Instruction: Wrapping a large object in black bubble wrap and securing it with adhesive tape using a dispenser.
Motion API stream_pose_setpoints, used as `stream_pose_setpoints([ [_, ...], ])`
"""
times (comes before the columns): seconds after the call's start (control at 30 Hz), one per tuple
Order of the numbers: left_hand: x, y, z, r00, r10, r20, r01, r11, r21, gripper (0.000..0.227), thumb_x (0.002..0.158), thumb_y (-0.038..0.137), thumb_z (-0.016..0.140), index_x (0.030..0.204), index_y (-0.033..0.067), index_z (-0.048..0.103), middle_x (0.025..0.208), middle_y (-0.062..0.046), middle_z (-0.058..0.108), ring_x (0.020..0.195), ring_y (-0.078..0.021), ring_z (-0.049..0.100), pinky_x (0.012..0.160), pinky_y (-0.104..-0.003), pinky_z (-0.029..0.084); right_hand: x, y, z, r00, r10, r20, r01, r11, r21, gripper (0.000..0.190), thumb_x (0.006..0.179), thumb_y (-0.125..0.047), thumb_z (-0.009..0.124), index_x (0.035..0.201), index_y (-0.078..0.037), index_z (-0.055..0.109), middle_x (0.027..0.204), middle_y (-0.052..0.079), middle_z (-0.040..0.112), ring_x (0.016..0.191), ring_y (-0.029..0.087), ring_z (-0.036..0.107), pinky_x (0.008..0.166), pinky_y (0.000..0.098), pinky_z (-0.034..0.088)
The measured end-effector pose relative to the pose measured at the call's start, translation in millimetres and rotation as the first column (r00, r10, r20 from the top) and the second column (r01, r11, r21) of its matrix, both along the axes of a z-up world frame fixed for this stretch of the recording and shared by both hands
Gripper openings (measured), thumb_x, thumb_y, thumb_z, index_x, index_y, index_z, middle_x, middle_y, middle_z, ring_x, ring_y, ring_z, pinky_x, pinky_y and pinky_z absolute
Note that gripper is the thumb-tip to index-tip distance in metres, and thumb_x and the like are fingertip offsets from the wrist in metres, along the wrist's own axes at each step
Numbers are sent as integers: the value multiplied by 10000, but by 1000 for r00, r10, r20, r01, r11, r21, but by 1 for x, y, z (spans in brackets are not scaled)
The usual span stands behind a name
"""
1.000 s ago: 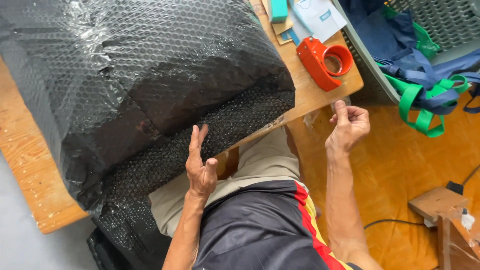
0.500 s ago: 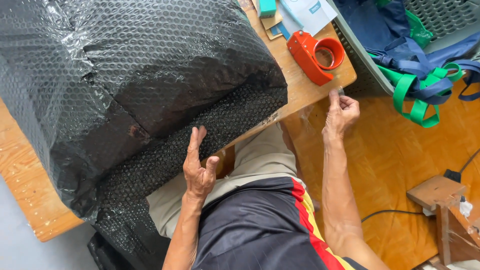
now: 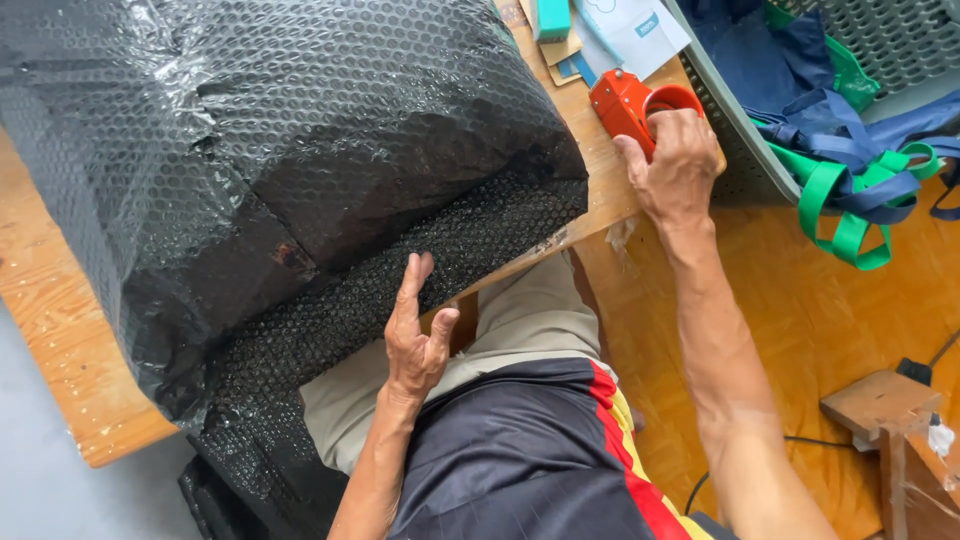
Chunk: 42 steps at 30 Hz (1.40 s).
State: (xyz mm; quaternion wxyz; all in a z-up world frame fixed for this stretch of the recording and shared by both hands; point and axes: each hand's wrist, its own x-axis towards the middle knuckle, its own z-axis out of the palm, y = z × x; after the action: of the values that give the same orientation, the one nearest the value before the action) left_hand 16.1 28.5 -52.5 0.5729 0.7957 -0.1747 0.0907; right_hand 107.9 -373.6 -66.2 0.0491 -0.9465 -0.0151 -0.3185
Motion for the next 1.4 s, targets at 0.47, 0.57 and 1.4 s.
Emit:
stream_pose_setpoints([
  [0.47,-2,-18,28,840,-271,-471,47,900,-434,585,1057,386,470,1512,18,457,1399,-222,629,1337,-344,562,1130,-506,431,-82,77,132,874,162,-458,216,715,665,336,930,-351,865,944,-67,686,679,158,656,623,295,667,606,377,514],
  [0.57,-2,-31,27,713,-458,-532,-46,726,-686,689,1075,504,345,1531,-8,412,1387,-249,625,1334,-346,566,1144,-497,411,-111,123,134,793,440,-421,241,409,880,234,833,-285,839,883,-95,712,566,106,672,477,171,652,490,309,545],
  [1.4,-14,-7,36,690,-109,-715,-426,739,-523,590,916,102,744,1391,-148,499,977,-278,763,950,-250,752,892,-413,604,-157,204,45,526,647,-551,242,508,827,491,589,-255,992,969,-106,718,644,112,666,586,214,634,539,343,522],
])
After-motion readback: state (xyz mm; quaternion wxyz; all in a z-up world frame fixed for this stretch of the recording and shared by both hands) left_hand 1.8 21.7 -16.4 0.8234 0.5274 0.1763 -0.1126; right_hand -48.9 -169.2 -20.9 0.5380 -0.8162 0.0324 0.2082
